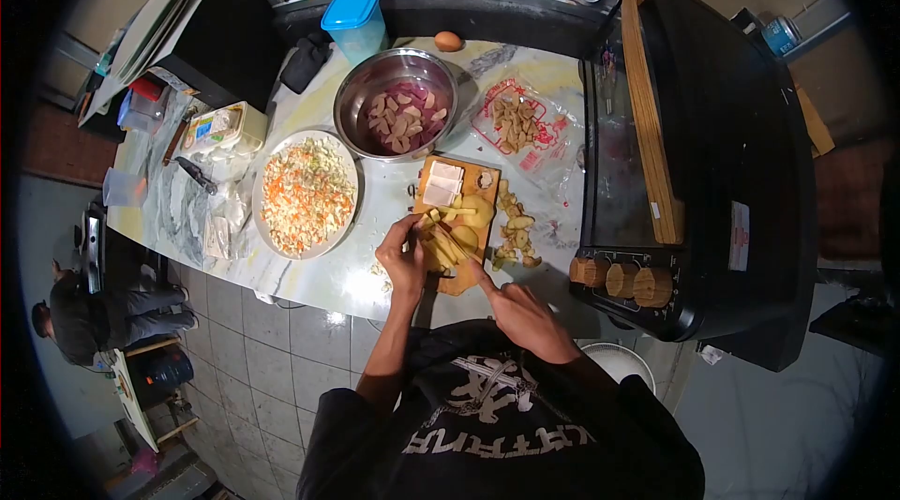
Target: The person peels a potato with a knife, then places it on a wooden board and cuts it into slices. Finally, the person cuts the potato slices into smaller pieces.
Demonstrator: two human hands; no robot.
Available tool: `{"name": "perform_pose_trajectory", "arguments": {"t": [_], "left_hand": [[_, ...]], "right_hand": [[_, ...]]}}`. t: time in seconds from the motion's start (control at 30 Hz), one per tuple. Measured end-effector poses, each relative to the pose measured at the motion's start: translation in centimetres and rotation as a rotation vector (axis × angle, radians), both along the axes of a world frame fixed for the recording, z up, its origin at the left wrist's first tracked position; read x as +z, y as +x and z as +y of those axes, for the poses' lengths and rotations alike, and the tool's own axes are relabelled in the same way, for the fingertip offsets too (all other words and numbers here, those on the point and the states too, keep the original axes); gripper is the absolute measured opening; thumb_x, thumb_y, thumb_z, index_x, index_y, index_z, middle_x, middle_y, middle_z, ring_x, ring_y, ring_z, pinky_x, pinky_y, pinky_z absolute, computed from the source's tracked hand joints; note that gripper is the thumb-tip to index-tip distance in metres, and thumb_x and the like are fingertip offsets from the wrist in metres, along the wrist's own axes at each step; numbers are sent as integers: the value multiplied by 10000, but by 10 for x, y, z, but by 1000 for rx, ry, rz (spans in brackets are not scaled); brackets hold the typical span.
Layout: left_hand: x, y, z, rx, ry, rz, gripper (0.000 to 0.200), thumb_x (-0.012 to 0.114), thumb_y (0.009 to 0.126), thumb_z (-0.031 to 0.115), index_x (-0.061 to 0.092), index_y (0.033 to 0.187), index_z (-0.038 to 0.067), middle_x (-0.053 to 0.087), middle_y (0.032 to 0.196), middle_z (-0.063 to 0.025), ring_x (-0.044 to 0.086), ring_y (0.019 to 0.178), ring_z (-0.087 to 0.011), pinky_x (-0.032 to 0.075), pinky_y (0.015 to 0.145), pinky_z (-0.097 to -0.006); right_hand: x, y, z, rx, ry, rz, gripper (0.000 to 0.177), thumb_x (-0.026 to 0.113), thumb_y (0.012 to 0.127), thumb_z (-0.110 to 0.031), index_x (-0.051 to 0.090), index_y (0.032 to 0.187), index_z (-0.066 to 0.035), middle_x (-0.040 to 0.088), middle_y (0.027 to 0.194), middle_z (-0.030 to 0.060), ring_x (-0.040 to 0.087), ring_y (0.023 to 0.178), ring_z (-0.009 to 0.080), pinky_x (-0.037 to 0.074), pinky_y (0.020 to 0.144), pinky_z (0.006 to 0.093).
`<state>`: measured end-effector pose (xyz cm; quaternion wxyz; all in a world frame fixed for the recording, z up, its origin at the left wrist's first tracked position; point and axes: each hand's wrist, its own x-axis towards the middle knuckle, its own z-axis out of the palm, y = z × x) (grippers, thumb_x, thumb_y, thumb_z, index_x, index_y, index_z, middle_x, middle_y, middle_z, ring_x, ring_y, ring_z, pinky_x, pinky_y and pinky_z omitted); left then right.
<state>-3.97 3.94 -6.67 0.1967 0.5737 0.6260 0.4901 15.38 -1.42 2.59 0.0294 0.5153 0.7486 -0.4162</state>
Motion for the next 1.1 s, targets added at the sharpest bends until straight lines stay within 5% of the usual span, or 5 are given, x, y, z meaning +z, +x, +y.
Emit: {"name": "perform_pose_trajectory", "arguments": {"t": [0.5,0.77,1.1], "left_hand": [[2,1,1,3,3,-1,316,581,711,-176,664,962,-2,694,909,-108,666,809,-155,504,658,-266],[2,-1,1,-7,-18,-7,339,578,690,-182,662,967,-6,692,922,-113,672,822,-166,510,673,-269],[0,0,3,-22,2,4,334,582,703,-182,655,985,-18,683,932,-126,672,869,-181,529,711,-280]], "right_hand": [[6,-2,5,19,-9,-63,781,487,758,139,196,1467,-10,616,790,278,637,782,426,499,668,485],[-10,1,4,8,19,-19,817,435,745,112,165,1497,-60,557,682,236,584,612,370,455,619,467],[-1,2,8,18,-33,-41,754,438,786,108,189,1480,-50,607,740,253,633,717,417,492,635,488]]}}
